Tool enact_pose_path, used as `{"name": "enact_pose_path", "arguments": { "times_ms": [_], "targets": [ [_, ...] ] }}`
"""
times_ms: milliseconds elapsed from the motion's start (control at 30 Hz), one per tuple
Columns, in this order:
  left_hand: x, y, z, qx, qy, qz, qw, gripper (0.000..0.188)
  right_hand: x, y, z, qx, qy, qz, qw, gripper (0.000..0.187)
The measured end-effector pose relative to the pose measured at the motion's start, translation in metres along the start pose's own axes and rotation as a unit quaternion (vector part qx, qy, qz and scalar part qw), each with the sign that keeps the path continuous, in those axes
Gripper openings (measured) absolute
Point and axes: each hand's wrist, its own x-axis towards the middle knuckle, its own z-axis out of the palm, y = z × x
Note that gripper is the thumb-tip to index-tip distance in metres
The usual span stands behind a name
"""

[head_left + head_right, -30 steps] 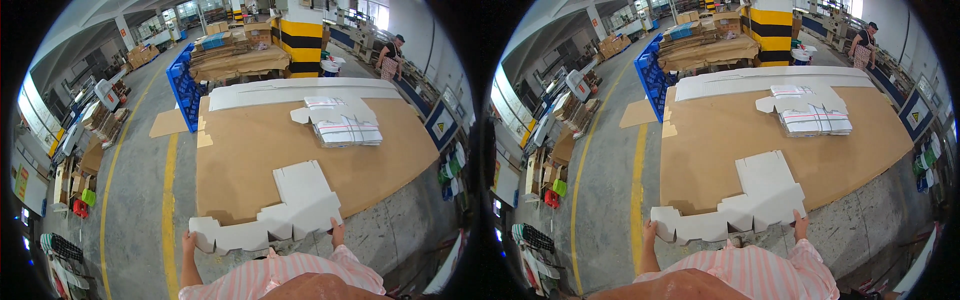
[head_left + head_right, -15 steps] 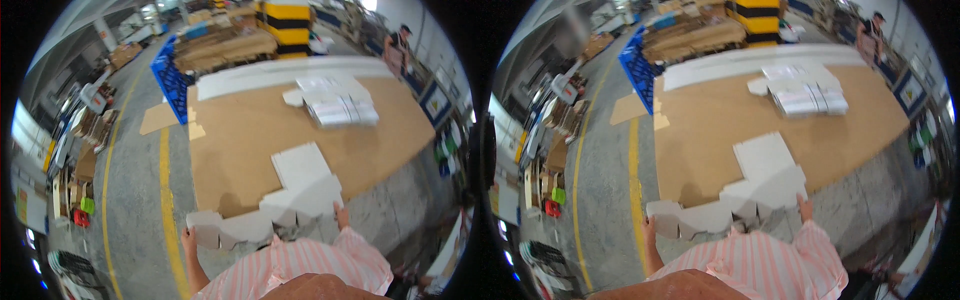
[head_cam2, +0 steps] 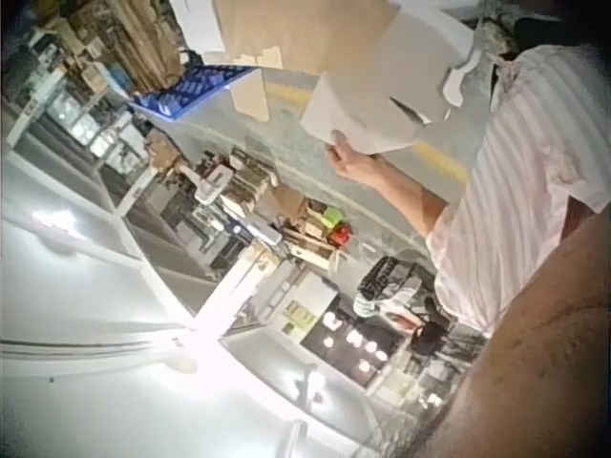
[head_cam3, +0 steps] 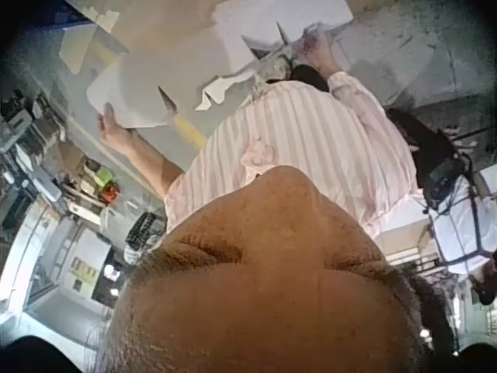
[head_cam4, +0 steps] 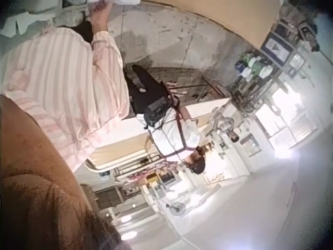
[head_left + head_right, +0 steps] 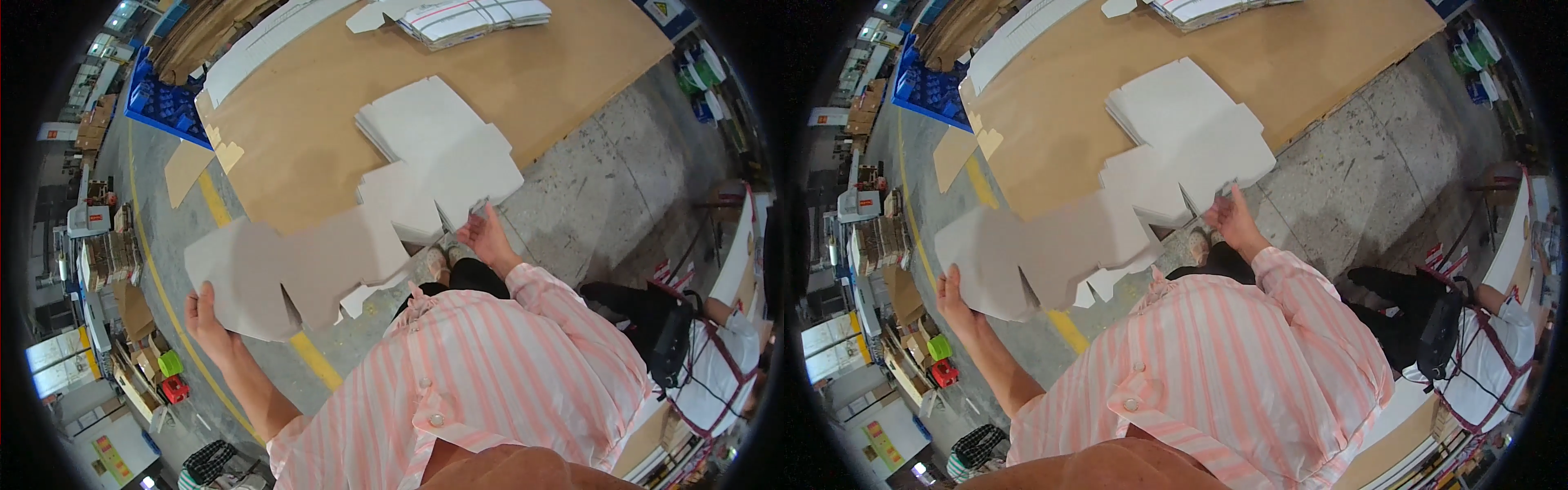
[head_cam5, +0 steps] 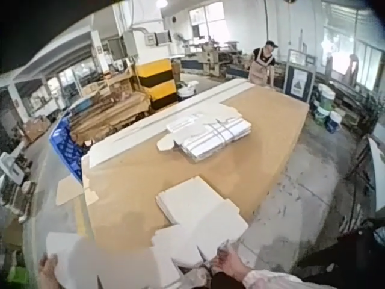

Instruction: Organizing and stacking flat cardboard box templates on a factory floor.

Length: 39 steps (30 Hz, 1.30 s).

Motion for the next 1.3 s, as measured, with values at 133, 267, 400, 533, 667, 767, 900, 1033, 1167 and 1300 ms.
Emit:
{"name": "enact_pose_path", "arguments": {
  "times_ms": [133,267,400,533,667,767,900,1033,1167,1300],
  "targets": [
    [0.003,0.022,0.004,-0.006,-0.031,0.031,0.999,0.013,0.018,-0.003,0.023,0.097,0.029,-0.029,0.994,0.056],
    [0.008,0.015,-0.010,0.006,-0.062,0.033,0.998,0.011,0.027,-0.016,0.049,0.108,-0.018,-0.068,0.992,0.041],
    [0.019,-0.016,-0.035,0.012,-0.013,0.025,1.000,0.013,0.017,-0.037,0.070,0.050,-0.050,-0.080,0.994,0.038],
    [0.028,-0.054,-0.060,-0.027,0.007,-0.014,1.000,0.019,0.001,-0.067,0.095,-0.020,-0.056,-0.157,0.986,0.037],
    [0.032,-0.076,-0.063,-0.097,0.015,-0.041,0.994,0.032,-0.019,-0.108,0.131,-0.060,-0.058,-0.247,0.965,0.037],
    [0.040,-0.089,-0.040,-0.141,-0.027,-0.020,0.989,0.035,-0.037,-0.147,0.152,-0.064,-0.044,-0.288,0.955,0.041],
    [0.062,-0.115,0.042,-0.158,0.050,-0.026,0.986,0.034,-0.043,-0.226,0.164,-0.063,-0.110,-0.358,0.925,0.049],
    [0.099,-0.131,0.183,-0.198,0.011,-0.044,0.979,0.035,0.011,-0.346,0.177,-0.090,-0.091,-0.437,0.890,0.050],
    [0.153,-0.120,0.333,-0.236,0.000,-0.052,0.970,0.036,0.089,-0.477,0.192,-0.089,-0.103,-0.470,0.872,0.052],
    [0.226,-0.109,0.446,-0.253,-0.059,-0.038,0.965,0.034,0.173,-0.592,0.208,-0.080,-0.128,-0.447,0.882,0.051]
  ]
}}
